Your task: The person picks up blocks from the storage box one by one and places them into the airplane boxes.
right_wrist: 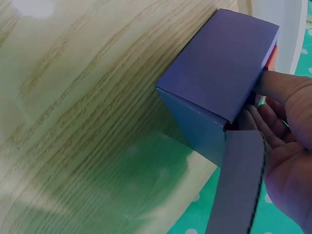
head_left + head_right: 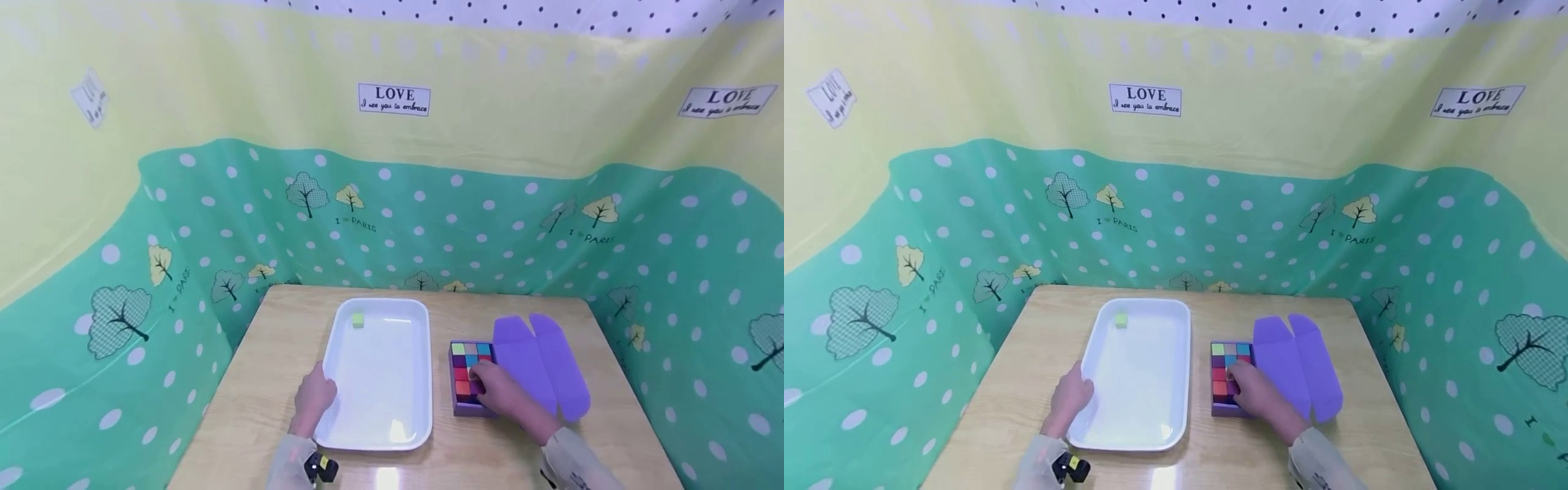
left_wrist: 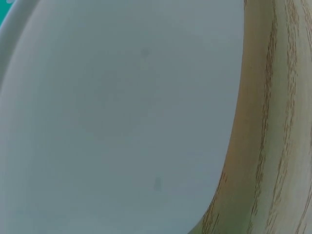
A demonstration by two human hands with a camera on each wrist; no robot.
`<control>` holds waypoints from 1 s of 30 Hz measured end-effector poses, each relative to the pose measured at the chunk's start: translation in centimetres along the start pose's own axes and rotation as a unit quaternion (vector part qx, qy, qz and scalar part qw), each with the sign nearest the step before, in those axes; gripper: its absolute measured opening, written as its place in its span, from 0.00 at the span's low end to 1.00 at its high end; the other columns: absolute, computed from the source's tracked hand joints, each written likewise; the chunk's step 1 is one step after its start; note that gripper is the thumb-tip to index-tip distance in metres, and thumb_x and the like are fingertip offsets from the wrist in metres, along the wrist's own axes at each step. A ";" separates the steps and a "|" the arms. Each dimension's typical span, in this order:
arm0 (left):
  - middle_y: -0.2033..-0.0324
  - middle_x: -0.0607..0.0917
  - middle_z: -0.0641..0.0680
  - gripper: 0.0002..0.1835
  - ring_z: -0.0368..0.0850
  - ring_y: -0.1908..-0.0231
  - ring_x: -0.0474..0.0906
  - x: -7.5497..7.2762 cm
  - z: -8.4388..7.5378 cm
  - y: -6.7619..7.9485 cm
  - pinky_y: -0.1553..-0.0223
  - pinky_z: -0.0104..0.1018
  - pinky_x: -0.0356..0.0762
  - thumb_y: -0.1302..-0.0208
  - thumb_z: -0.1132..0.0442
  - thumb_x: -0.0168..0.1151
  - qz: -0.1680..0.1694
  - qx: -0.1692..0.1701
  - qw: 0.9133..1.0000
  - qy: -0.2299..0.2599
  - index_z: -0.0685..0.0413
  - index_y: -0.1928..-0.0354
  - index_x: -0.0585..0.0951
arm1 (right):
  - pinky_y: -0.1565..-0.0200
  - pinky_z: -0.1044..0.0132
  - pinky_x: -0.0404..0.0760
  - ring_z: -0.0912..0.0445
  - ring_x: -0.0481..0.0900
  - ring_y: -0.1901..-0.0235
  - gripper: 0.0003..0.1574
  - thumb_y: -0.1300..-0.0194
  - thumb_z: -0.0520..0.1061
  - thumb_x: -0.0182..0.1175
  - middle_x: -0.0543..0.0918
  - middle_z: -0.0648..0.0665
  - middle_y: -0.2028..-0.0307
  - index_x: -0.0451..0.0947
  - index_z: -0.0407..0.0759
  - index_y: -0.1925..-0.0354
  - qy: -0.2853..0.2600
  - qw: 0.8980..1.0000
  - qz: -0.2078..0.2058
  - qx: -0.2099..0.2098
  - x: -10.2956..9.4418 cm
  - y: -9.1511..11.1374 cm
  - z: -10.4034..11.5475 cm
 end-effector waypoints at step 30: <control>0.60 0.78 0.65 0.23 0.59 0.67 0.77 -0.3 -0.3 0.0 0.72 0.49 0.75 0.46 0.67 0.47 -0.007 0.001 1.000 -0.005 0.59 0.45 0.66 | 0.60 0.63 0.75 0.56 0.75 0.62 0.22 0.46 0.52 0.60 0.78 0.48 0.60 0.74 0.45 0.53 0.064 0.992 0.049 -0.092 -1.5 -14.0 10.5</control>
Point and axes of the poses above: each hand's wrist, its own y-axis away from the middle knuckle, its own x-axis out of the palm, z = x × y, the point moved 6 cm from there along -y, towards the middle knuckle
